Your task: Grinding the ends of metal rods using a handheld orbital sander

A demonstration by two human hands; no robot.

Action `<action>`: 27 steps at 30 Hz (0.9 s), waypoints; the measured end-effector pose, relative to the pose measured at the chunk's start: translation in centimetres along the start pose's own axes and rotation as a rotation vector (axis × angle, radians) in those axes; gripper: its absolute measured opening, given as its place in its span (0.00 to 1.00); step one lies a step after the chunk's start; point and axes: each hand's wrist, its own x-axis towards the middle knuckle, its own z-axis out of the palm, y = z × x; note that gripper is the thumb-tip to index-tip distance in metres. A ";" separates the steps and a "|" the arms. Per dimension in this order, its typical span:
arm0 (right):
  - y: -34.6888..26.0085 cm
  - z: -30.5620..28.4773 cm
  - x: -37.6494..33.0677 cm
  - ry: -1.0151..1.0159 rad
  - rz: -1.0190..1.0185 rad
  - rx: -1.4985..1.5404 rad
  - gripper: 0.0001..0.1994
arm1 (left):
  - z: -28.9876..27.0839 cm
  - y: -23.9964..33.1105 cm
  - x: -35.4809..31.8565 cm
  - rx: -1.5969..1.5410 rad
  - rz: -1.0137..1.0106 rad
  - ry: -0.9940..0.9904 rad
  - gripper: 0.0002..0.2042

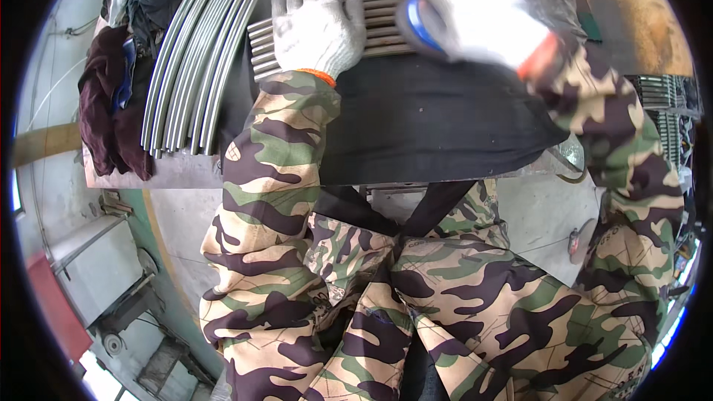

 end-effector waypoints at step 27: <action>5.9 0.3 -1.1 0.086 0.061 -0.072 0.11 | -0.9 0.8 0.9 -0.113 0.092 -0.113 0.19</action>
